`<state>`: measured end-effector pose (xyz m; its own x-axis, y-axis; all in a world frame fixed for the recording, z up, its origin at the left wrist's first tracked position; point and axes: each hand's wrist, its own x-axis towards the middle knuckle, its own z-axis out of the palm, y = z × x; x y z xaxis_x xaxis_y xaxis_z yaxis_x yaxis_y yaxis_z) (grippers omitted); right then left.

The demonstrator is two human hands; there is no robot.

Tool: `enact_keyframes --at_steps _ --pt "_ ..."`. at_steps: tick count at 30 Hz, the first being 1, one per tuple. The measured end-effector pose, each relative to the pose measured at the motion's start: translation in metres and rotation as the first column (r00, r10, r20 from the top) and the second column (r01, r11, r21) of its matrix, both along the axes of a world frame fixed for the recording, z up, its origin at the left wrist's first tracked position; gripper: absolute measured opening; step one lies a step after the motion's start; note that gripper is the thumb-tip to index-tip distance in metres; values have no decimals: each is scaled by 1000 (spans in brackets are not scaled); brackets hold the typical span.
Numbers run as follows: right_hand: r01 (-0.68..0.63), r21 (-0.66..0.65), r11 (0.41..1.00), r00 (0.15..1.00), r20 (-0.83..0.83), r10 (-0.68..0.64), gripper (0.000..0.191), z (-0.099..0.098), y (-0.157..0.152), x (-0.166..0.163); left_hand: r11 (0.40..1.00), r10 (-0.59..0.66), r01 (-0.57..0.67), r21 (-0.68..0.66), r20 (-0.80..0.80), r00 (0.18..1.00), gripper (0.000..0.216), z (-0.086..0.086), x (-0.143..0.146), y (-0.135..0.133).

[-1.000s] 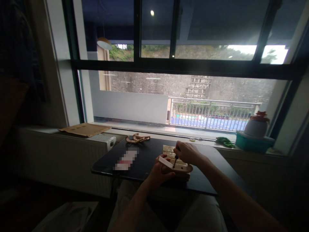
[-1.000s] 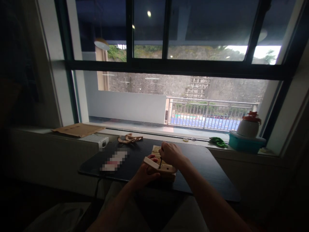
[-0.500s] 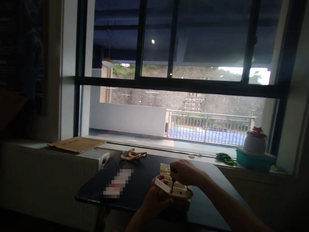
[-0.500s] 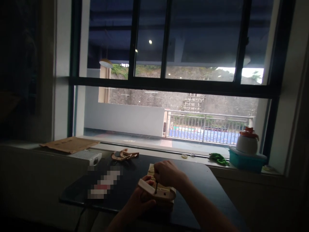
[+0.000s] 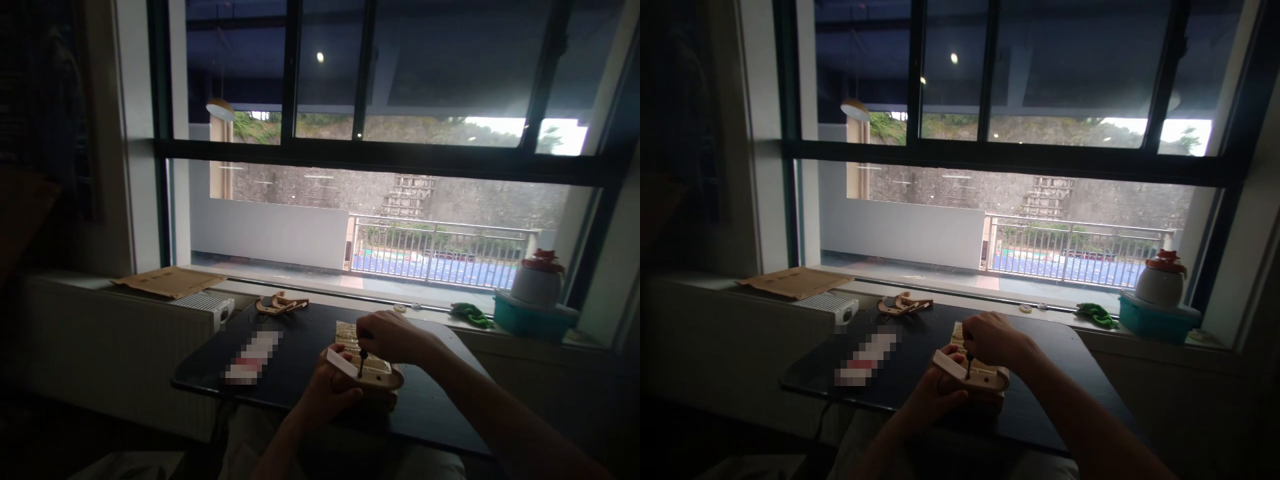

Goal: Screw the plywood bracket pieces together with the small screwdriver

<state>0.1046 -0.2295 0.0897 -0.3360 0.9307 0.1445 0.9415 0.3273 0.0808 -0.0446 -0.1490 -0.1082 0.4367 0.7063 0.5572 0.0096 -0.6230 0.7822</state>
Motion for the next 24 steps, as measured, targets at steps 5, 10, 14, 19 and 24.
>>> enact_keyframes --at_steps 5,10,14,19,24 --pt "96 30 995 995 -26 -95 27 -15 1 2 1000 12 -10 30 -42 999 60 3 -2 -2" --pt "133 17 991 990 -37 -133 31 -12 3 5 999 6 -1 54 -93 996 56 9 -3 -3" --pt "36 -33 999 999 -30 -37 18 0 4 5 998 -1 6 59 -86 996 56 7 -3 -1" --pt "1 -38 999 1000 -25 -2 20 -4 7 8 999 6 -3 39 -84 996 56 8 -3 -3" --pt "91 12 996 996 -22 -91 32 -15 6 9 999 22 -18 40 -91 996 56 12 -3 -7"
